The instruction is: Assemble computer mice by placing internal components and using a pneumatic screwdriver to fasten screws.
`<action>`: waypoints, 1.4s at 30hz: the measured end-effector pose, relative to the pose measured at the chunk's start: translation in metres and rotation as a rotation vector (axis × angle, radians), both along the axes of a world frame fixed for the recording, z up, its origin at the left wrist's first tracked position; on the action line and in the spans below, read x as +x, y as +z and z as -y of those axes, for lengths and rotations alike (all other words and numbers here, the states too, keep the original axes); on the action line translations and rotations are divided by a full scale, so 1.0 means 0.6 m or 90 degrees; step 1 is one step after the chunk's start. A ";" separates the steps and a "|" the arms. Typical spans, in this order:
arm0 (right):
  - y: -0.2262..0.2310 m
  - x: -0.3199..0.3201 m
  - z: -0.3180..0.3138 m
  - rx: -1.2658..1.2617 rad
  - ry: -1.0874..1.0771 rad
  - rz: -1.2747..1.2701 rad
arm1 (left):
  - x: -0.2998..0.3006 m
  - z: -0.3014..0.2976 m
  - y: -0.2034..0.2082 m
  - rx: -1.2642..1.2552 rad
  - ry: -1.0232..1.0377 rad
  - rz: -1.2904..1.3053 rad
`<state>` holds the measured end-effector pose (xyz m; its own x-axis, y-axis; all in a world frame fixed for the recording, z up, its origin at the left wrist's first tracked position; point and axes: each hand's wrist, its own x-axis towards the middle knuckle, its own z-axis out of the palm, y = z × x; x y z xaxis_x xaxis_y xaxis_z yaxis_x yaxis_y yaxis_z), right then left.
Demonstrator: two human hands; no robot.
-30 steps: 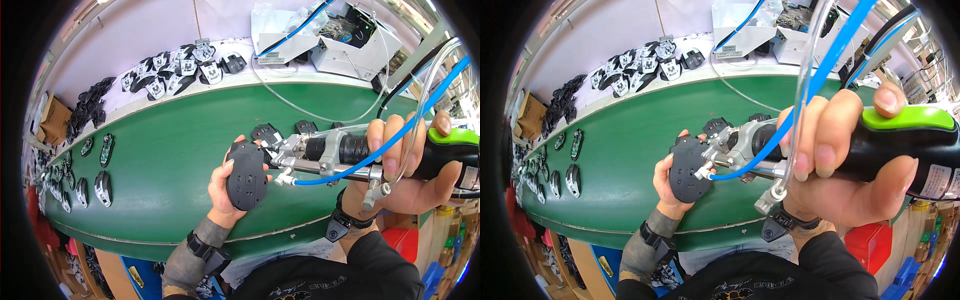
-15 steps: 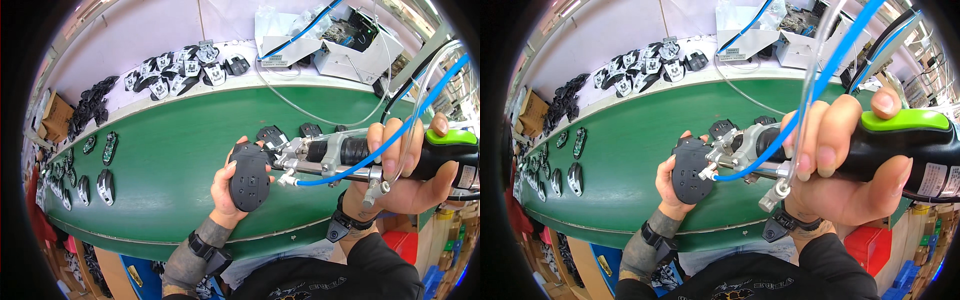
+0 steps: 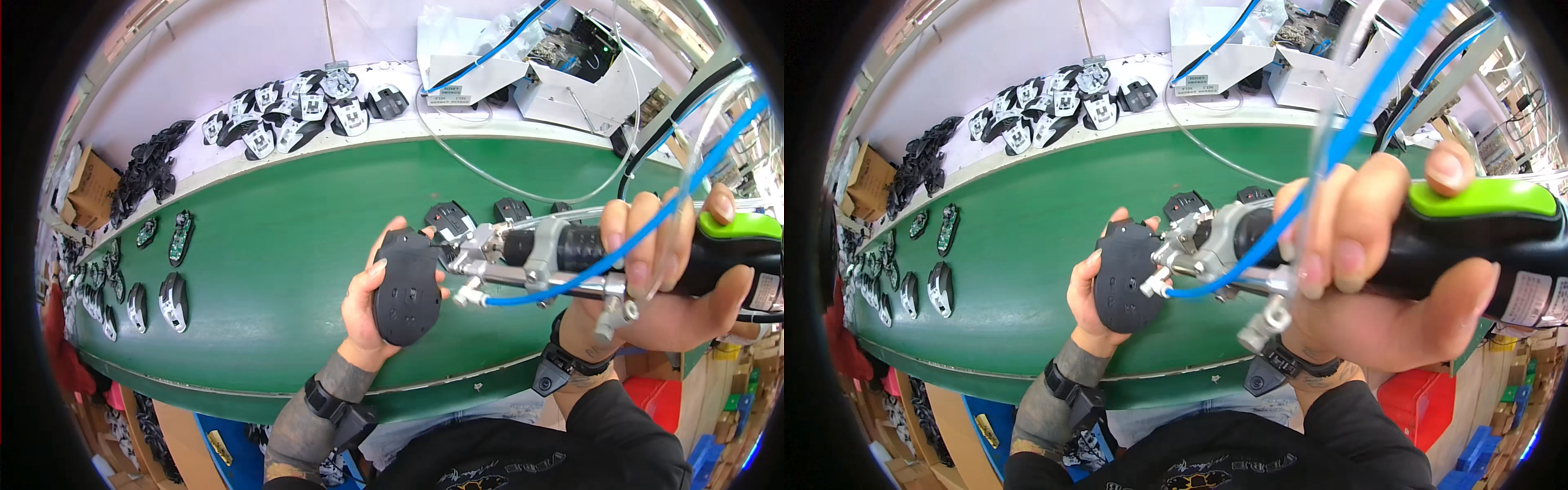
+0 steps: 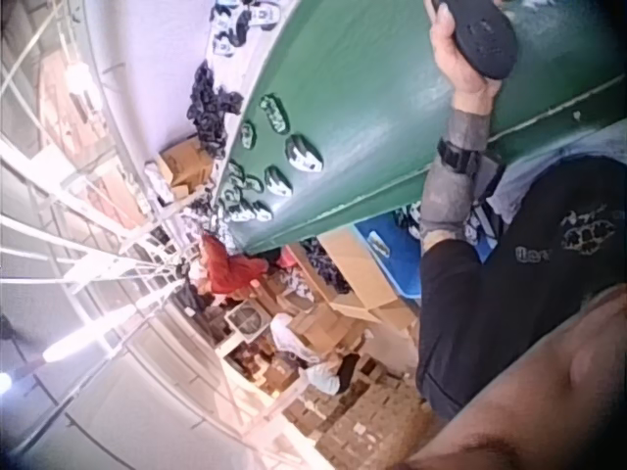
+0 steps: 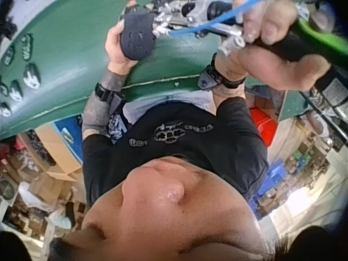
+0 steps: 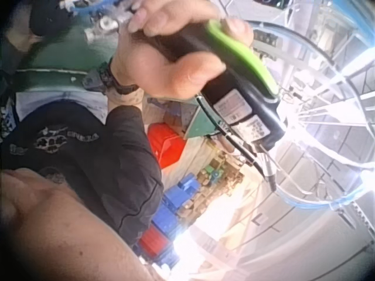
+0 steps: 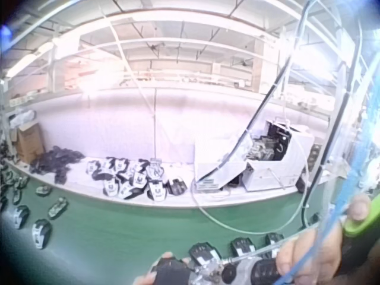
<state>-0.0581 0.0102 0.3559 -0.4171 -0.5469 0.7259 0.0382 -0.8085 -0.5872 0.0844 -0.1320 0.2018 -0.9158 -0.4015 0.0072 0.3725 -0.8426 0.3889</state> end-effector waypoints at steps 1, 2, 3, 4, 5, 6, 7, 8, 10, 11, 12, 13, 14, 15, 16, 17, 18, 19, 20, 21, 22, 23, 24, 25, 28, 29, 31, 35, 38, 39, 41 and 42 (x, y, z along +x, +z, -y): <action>0.000 0.003 0.004 0.006 -0.022 -0.003 | -0.003 0.006 -0.005 0.003 0.000 0.001; 0.001 0.003 0.004 0.011 -0.024 -0.003 | -0.006 0.018 -0.011 -0.001 0.048 0.058; 0.003 0.004 0.003 0.016 -0.026 -0.003 | -0.006 0.029 -0.017 -0.005 0.096 0.114; 0.006 0.005 -0.003 0.017 -0.008 0.000 | -0.002 0.038 -0.023 0.022 0.113 0.129; 0.010 0.009 -0.006 0.017 0.010 0.004 | -0.003 0.041 -0.020 0.022 0.120 0.131; 0.014 0.014 -0.009 0.022 0.032 0.020 | -0.005 0.042 -0.014 0.027 0.142 0.138; 0.014 0.025 -0.010 0.026 -0.020 0.029 | -0.005 0.042 -0.009 0.032 0.165 0.146; 0.011 0.034 -0.008 0.022 -0.037 0.027 | -0.004 0.040 -0.004 0.014 0.159 0.134; 0.009 0.044 -0.002 0.018 -0.056 0.025 | -0.004 0.037 -0.003 0.003 0.143 0.111; 0.007 0.048 0.002 0.032 -0.025 0.030 | 0.001 0.037 -0.004 -0.009 0.131 0.091; 0.005 0.052 0.006 0.045 0.005 0.034 | 0.005 0.037 -0.004 -0.009 0.132 0.095; 0.001 0.055 0.009 0.046 0.006 0.037 | 0.007 0.035 -0.002 -0.008 0.134 0.091; 0.000 0.056 0.012 0.045 0.009 0.037 | 0.006 0.035 0.000 -0.007 0.135 0.085; -0.001 0.056 0.013 0.044 0.012 0.036 | 0.006 0.035 0.000 -0.006 0.134 0.085; 0.003 0.061 0.010 0.077 -0.003 0.046 | 0.006 0.035 -0.001 -0.003 0.136 0.079; 0.003 0.060 0.010 0.077 -0.001 0.045 | 0.007 0.036 0.000 0.000 0.140 0.073; 0.002 0.060 0.010 0.076 0.002 0.039 | 0.008 0.036 0.002 0.000 0.143 0.073; 0.002 0.060 0.011 0.075 0.006 0.033 | 0.009 0.036 0.006 -0.015 0.151 0.085; -0.001 0.061 0.012 0.077 0.005 0.033 | 0.008 0.035 0.007 -0.028 0.155 0.095; -0.003 0.062 0.016 0.067 0.009 0.029 | 0.008 0.034 0.007 -0.027 0.154 0.095; -0.005 0.063 0.018 0.057 0.012 0.026 | 0.008 0.033 0.006 -0.020 0.153 0.082; -0.003 0.059 0.016 0.058 0.009 0.025 | 0.006 0.031 0.006 -0.013 0.148 0.069; -0.002 0.055 0.014 0.075 0.016 -0.016 | 0.005 0.028 0.007 -0.012 0.145 0.067; 0.000 0.052 0.012 0.092 0.023 -0.057 | 0.004 0.024 0.010 0.021 0.151 0.072; 0.001 0.066 0.019 0.053 0.020 -0.013 | 0.008 0.023 0.021 0.049 0.158 0.073; 0.003 0.071 0.020 0.039 0.025 0.006 | 0.012 0.025 0.023 0.043 0.161 0.065; 0.010 0.073 0.011 0.094 0.027 -0.005 | 0.018 0.032 0.011 0.029 0.176 0.106; 0.027 0.050 -0.017 0.044 0.008 0.003 | -0.003 0.041 -0.012 0.022 0.172 0.167; 0.034 0.043 -0.031 0.071 -0.001 -0.044 | 0.001 0.032 -0.009 0.017 0.156 0.149; 0.032 0.049 -0.029 0.072 -0.005 -0.043 | 0.001 0.029 -0.008 0.017 0.135 0.130; 0.024 0.071 -0.014 0.061 0.008 0.039 | 0.003 0.023 -0.006 0.011 0.123 0.126; 0.015 0.074 -0.002 0.027 -0.019 0.052 | 0.005 0.021 0.000 0.007 0.116 0.127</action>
<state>-0.0135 0.0113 0.3648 -0.4909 -0.5630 0.6649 0.0637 -0.7843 -0.6171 0.0872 -0.1446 0.2015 -0.8109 -0.5594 -0.1719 0.4356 -0.7731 0.4610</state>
